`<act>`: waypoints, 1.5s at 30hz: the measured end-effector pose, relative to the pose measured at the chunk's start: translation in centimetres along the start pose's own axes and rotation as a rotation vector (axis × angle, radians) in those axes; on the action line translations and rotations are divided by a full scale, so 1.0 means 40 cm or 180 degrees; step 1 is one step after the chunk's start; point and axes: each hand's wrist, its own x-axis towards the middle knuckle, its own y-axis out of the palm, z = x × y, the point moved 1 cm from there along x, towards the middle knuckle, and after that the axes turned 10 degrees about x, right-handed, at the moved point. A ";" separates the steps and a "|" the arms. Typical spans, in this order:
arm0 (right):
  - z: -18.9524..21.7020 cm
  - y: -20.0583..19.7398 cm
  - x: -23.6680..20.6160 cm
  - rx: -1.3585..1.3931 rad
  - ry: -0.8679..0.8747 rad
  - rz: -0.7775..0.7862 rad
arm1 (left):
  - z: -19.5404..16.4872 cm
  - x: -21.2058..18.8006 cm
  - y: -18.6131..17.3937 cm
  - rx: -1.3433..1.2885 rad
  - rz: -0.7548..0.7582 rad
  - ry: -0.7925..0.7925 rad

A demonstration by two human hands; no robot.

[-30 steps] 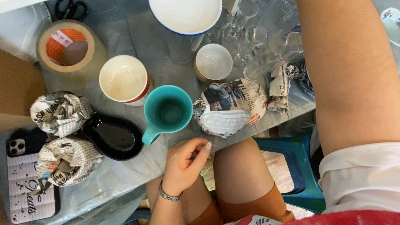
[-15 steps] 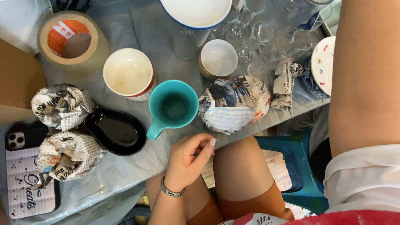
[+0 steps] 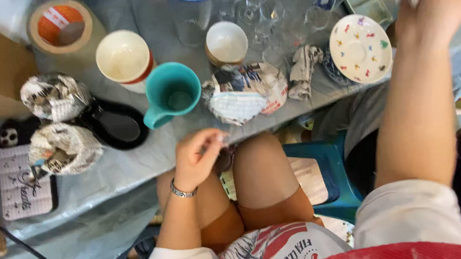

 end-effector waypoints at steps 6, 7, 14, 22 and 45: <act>0.006 -0.125 -0.516 0.2150 0.0330 0.1066 | -0.098 -0.081 0.088 -0.0721 0.0343 -0.0029; 0.020 -0.133 -0.586 0.2906 0.0935 0.1522 | -0.114 -0.094 0.106 -0.0673 0.0460 -0.0046; 0.062 -0.152 -0.723 0.1677 -0.0089 0.3168 | -0.134 -0.128 0.157 0.0336 -0.0158 -0.0085; -0.049 -0.144 -0.815 0.3501 0.3396 0.1868 | -0.083 -0.188 0.110 -0.0147 0.0285 0.0281; -0.137 -0.217 -0.781 0.3356 0.2202 0.0769 | -0.062 -0.257 0.079 -0.0905 -0.1009 -0.0173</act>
